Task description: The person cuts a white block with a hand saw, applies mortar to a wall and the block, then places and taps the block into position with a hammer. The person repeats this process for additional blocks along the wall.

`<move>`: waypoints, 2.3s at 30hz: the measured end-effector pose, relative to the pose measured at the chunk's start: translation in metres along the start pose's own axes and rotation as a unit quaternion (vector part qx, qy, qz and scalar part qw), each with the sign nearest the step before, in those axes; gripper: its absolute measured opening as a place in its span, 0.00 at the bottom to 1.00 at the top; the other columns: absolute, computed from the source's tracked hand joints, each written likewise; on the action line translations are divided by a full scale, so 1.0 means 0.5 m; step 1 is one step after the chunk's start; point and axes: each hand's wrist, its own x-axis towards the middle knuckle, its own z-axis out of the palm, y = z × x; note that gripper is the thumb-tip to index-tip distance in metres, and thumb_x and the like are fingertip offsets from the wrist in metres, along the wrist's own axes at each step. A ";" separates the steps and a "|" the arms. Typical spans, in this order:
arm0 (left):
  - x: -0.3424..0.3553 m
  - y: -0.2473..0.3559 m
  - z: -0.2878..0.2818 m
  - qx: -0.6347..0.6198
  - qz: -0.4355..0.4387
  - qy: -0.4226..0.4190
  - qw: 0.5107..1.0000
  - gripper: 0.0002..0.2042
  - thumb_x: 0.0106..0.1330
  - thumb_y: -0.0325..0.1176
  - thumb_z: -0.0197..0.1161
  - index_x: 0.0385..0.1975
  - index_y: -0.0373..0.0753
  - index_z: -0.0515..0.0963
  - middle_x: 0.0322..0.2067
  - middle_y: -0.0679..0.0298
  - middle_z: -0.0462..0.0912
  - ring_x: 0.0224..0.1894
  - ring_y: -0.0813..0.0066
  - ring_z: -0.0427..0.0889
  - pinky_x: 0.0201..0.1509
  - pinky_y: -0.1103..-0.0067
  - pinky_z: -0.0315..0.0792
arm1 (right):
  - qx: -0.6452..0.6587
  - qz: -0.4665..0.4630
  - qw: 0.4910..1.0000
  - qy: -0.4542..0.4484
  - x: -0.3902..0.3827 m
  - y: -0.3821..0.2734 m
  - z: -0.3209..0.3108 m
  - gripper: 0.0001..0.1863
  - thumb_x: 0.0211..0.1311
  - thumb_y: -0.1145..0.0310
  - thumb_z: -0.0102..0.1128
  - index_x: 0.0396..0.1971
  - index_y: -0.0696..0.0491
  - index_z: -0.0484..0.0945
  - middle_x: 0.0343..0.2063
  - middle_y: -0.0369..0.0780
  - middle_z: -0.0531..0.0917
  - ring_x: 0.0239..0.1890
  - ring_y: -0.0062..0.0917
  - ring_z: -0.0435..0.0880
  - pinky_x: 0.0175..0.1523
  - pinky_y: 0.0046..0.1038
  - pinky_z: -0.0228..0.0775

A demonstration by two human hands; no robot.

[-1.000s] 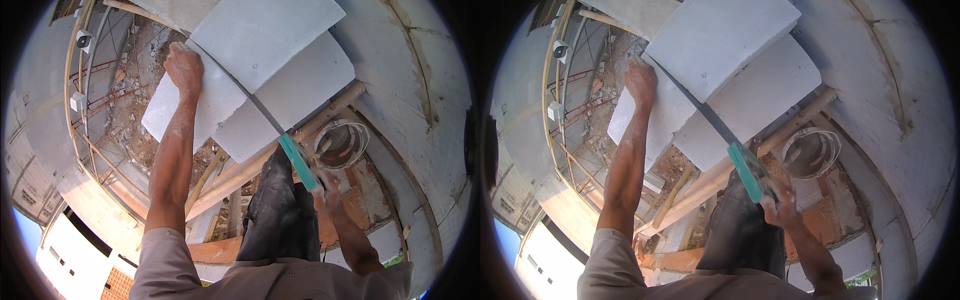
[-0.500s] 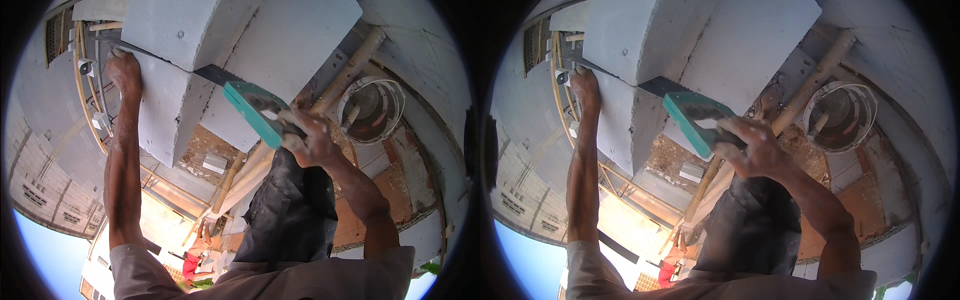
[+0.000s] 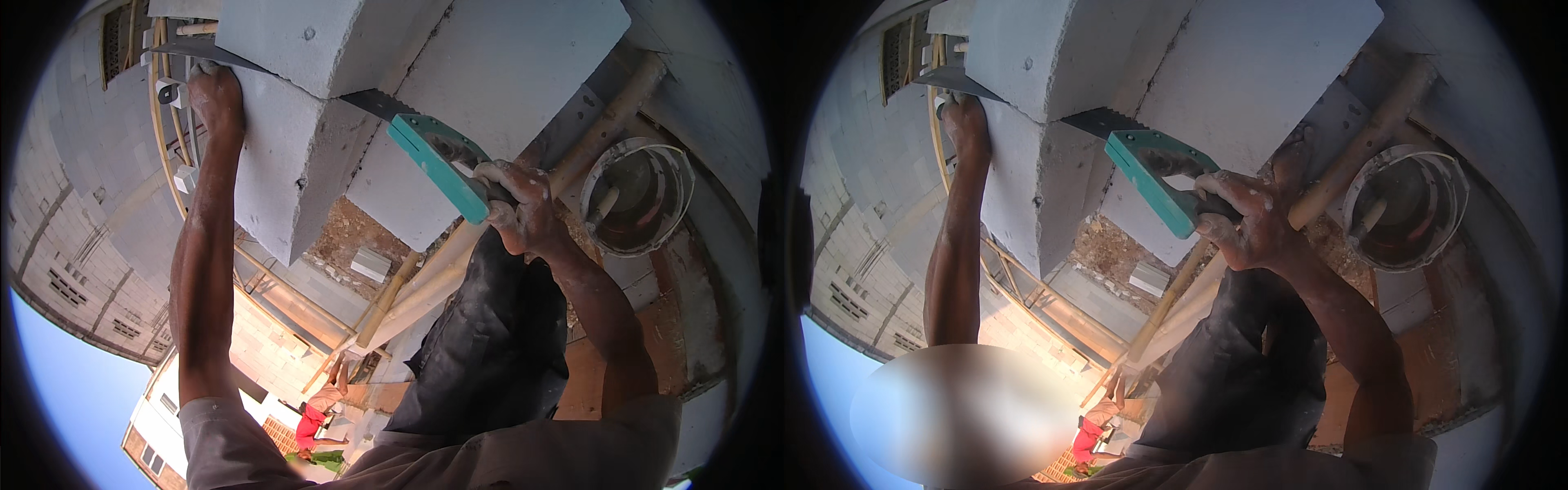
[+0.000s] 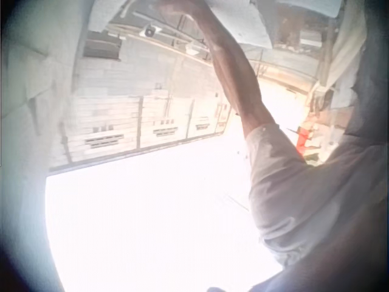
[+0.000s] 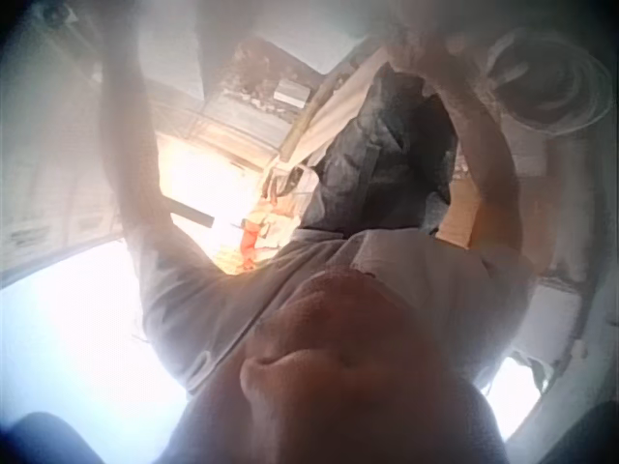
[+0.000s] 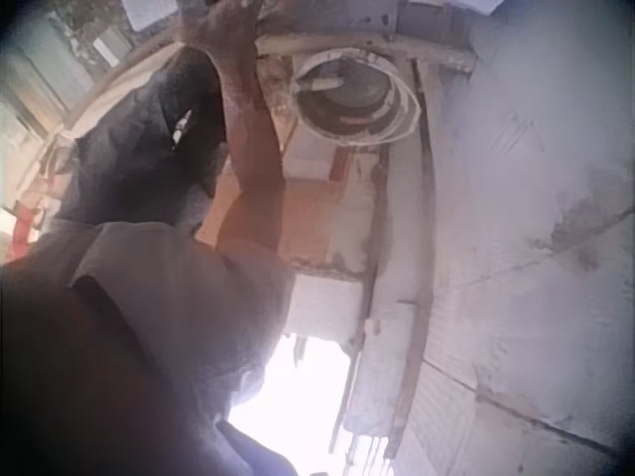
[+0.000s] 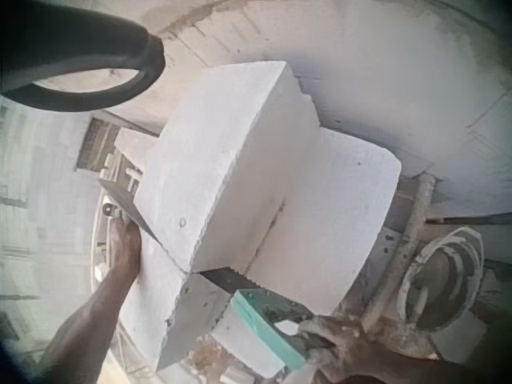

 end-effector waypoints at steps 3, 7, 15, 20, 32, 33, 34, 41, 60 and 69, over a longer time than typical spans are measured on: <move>-0.002 -0.014 0.006 -0.014 0.033 0.011 0.999 0.19 0.62 0.35 0.50 0.35 0.19 0.74 0.32 0.33 0.78 0.37 0.39 0.79 0.46 0.55 0.68 | 0.039 -0.008 0.999 0.019 0.018 0.013 -0.010 0.23 0.61 0.55 0.59 0.39 0.63 0.76 0.28 0.44 0.80 0.28 0.32 0.79 0.37 0.30 0.72; -0.016 -0.002 -0.023 -0.034 0.018 -0.014 0.999 0.18 0.63 0.35 0.49 0.34 0.21 0.75 0.32 0.34 0.79 0.36 0.40 0.79 0.46 0.55 0.67 | 0.047 0.033 0.998 -0.004 -0.200 0.057 -0.095 0.17 0.60 0.59 0.58 0.37 0.60 0.77 0.28 0.43 0.81 0.31 0.34 0.83 0.37 0.35 0.74; -0.012 0.026 -0.004 -0.043 -0.003 0.048 0.998 0.12 0.62 0.31 0.52 0.33 0.25 0.75 0.32 0.35 0.80 0.39 0.35 0.79 0.46 0.55 0.70 | 0.025 0.053 0.998 -0.024 0.109 -0.075 -0.024 0.21 0.62 0.54 0.59 0.39 0.60 0.75 0.25 0.45 0.81 0.26 0.31 0.81 0.36 0.30 0.73; -0.019 0.016 0.005 -0.029 -0.030 0.041 0.998 0.11 0.58 0.28 0.53 0.37 0.27 0.73 0.33 0.40 0.82 0.40 0.39 0.81 0.49 0.55 0.71 | -0.152 0.038 0.986 -0.050 0.118 -0.290 0.018 0.26 0.63 0.57 0.61 0.50 0.64 0.71 0.35 0.48 0.82 0.32 0.39 0.84 0.38 0.34 0.75; -0.016 0.016 -0.027 -0.055 -0.078 0.012 0.995 0.10 0.59 0.29 0.54 0.39 0.34 0.75 0.33 0.53 0.83 0.42 0.58 0.80 0.49 0.66 0.66 | -0.401 0.103 0.902 -0.120 0.205 -0.565 0.083 0.21 0.67 0.63 0.57 0.50 0.62 0.65 0.32 0.53 0.81 0.34 0.50 0.83 0.37 0.43 0.74; -0.018 0.024 -0.032 -0.060 -0.084 0.000 0.995 0.10 0.60 0.29 0.53 0.39 0.34 0.75 0.33 0.53 0.83 0.42 0.58 0.80 0.50 0.66 0.66 | -0.396 0.089 0.907 -0.110 0.167 -0.604 0.060 0.20 0.67 0.63 0.55 0.50 0.63 0.65 0.29 0.53 0.81 0.33 0.51 0.83 0.38 0.43 0.74; -0.024 0.027 -0.032 -0.059 -0.092 -0.013 0.994 0.10 0.60 0.29 0.53 0.40 0.34 0.75 0.34 0.54 0.83 0.42 0.58 0.80 0.50 0.67 0.65 | -0.386 0.075 0.913 -0.103 0.150 -0.626 0.038 0.20 0.68 0.64 0.54 0.49 0.63 0.65 0.26 0.53 0.81 0.32 0.51 0.83 0.38 0.43 0.74; -0.024 0.045 0.005 -0.086 -0.077 0.032 0.993 0.09 0.58 0.27 0.53 0.37 0.33 0.75 0.33 0.52 0.83 0.42 0.55 0.80 0.49 0.64 0.67 | -0.485 0.074 0.865 -0.101 0.445 -0.503 0.161 0.17 0.67 0.63 0.56 0.41 0.62 0.66 0.21 0.54 0.79 0.29 0.50 0.83 0.35 0.44 0.74; -0.039 0.027 -0.007 -0.094 -0.081 -0.017 0.992 0.07 0.55 0.26 0.54 0.33 0.34 0.73 0.31 0.52 0.81 0.40 0.56 0.79 0.46 0.66 0.66 | -0.397 0.199 0.892 -0.085 0.079 -0.524 0.000 0.18 0.61 0.59 0.61 0.39 0.56 0.69 0.23 0.51 0.80 0.28 0.51 0.81 0.38 0.50 0.70; -0.005 0.021 -0.016 -0.071 -0.046 -0.001 0.996 0.10 0.54 0.26 0.55 0.36 0.33 0.72 0.33 0.52 0.80 0.41 0.56 0.78 0.47 0.66 0.66 | -0.414 0.066 0.900 -0.122 0.199 -0.333 0.053 0.19 0.61 0.63 0.61 0.45 0.62 0.75 0.30 0.54 0.79 0.33 0.51 0.81 0.37 0.46 0.72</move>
